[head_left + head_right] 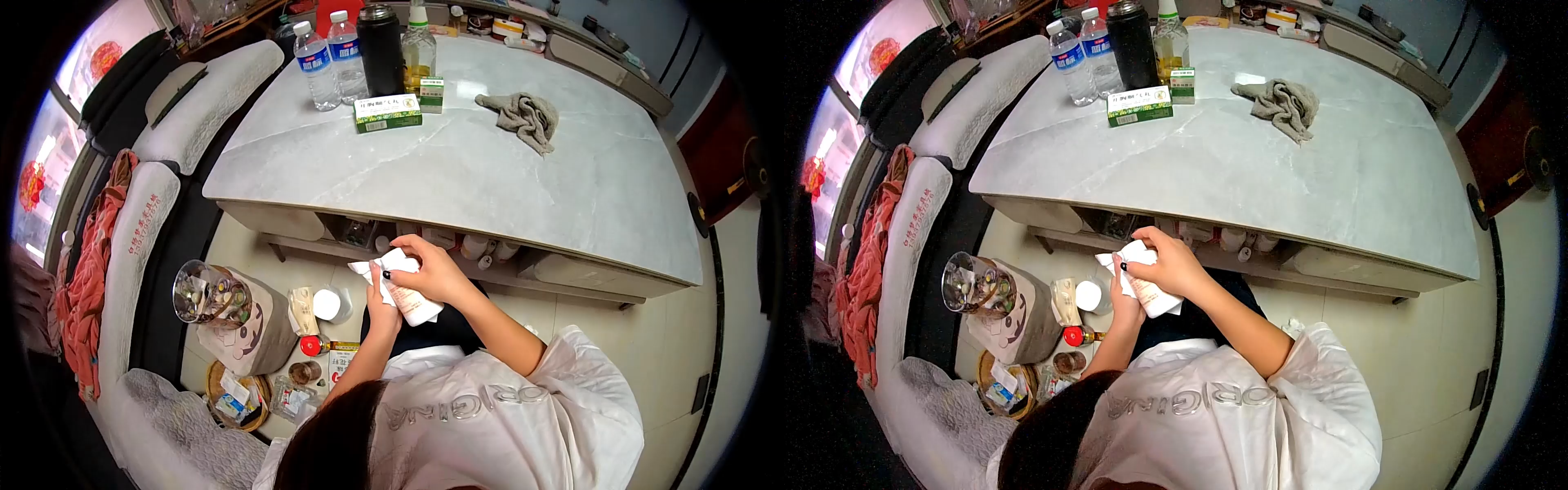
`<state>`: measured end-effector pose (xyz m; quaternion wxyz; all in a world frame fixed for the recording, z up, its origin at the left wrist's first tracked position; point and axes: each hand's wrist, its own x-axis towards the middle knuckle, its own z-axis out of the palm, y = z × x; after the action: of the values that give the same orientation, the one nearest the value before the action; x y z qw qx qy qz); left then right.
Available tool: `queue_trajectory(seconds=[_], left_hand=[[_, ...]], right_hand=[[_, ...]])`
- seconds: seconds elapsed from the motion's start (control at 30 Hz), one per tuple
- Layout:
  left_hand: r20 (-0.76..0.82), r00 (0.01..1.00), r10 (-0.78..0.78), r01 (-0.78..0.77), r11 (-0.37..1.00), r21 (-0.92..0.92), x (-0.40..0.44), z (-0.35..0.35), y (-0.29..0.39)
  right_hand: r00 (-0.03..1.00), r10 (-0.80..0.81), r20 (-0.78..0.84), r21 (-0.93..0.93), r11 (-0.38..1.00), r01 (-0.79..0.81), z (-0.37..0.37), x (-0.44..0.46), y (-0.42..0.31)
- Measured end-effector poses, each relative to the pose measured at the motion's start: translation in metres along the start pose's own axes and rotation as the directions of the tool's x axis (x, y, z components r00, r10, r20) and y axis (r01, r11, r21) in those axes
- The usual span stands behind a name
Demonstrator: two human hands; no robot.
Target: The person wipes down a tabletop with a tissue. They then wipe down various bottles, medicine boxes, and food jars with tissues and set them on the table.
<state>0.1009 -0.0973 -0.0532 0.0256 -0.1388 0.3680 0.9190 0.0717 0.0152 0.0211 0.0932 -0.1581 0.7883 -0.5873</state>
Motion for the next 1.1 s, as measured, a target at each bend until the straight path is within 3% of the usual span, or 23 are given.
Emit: queue_trajectory(seconds=[0.07,0.13,0.17,0.23,0.3,0.37,0.43,0.47,0.5,0.57,0.67,0.7,0.73,0.77,0.83,0.9,0.97,1.03,1.1], left_hand=[[0.01,0.999,-0.049,0.05,0.998,-0.029,0.0,0.01,0.002],[0.146,0.949,-0.281,0.288,0.957,-0.028,-0.006,0.024,0.008],[0.238,0.886,-0.397,0.402,0.915,0.028,-0.008,0.026,0.011],[0.493,0.779,-0.389,0.455,0.891,-0.016,-0.005,0.028,0.006],[0.442,0.803,-0.4,0.484,0.87,-0.091,0.003,0.039,0.012],[0.149,0.933,-0.328,0.342,0.937,-0.076,-0.004,0.073,0.025],[0.212,0.94,-0.267,0.265,0.963,0.04,0.01,0.067,0.026],[0.169,0.944,-0.284,0.266,0.956,0.12,0.014,0.068,0.029],[0.2,0.943,-0.267,0.244,0.96,0.136,0.014,0.07,0.035],[0.274,0.938,-0.21,0.169,0.972,0.165,0.029,0.066,0.037],[0.088,0.993,0.084,-0.11,0.925,0.365,0.054,0.079,0.066],[0.095,0.963,0.251,-0.267,0.852,0.45,0.074,0.074,0.073],[0.137,0.907,0.399,-0.39,0.67,0.632,0.084,0.083,0.091],[0.214,0.859,0.466,-0.48,0.586,0.653,0.092,0.09,0.104],[0.27,0.776,0.57,-0.523,0.343,0.78,0.135,0.088,0.115],[0.533,0.527,0.662,-0.593,-0.163,0.788,0.196,0.072,0.115],[0.456,0.705,0.543,-0.456,-0.145,0.878,0.214,0.071,0.112],[0.383,0.834,0.396,-0.348,-0.161,0.924,0.215,0.082,0.116],[0.48,0.782,0.398,-0.385,-0.298,0.874,0.223,0.075,0.11]], right_hand=[[0.996,-0.061,-0.064,0.005,0.998,0.062,-0.004,0.0,-0.002],[0.982,-0.148,-0.119,-0.018,0.989,0.147,-0.012,0.003,-0.004],[0.977,-0.155,-0.146,0.086,0.982,0.169,-0.016,0.004,-0.004],[0.949,-0.227,-0.217,0.128,0.958,0.258,-0.027,0.01,-0.006],[0.944,-0.264,-0.198,0.169,0.94,0.298,-0.042,0.012,-0.017],[0.958,-0.267,-0.104,0.028,0.962,0.271,-0.057,0.019,-0.018],[0.965,-0.261,-0.033,0.023,0.965,0.261,-0.067,0.021,-0.023],[0.966,-0.26,0.004,0.019,0.965,0.26,-0.073,0.023,-0.029],[0.984,-0.164,0.069,0.118,0.981,0.155,-0.083,0.021,-0.041],[0.952,-0.305,-0.025,0.109,0.946,0.305,-0.097,0.037,-0.024],[0.918,-0.296,-0.264,-0.024,0.953,0.301,-0.118,0.066,-0.023],[0.884,-0.316,-0.345,-0.093,0.949,0.303,-0.127,0.083,-0.015],[0.836,-0.376,-0.399,-0.2,0.926,0.321,-0.136,0.102,-0.007],[0.781,-0.439,-0.444,-0.307,0.893,0.328,-0.144,0.123,0.003],[0.766,-0.423,-0.483,-0.336,0.898,0.284,-0.155,0.156,0.014],[0.75,-0.476,-0.459,-0.386,0.867,0.315,-0.153,0.174,0.017],[0.759,-0.487,-0.432,-0.364,0.864,0.347,-0.151,0.192,0.035],[0.695,-0.521,-0.495,-0.533,0.814,0.23,-0.146,0.197,0.041],[0.613,-0.635,-0.47,-0.679,0.704,0.208,-0.145,0.2,0.043]])
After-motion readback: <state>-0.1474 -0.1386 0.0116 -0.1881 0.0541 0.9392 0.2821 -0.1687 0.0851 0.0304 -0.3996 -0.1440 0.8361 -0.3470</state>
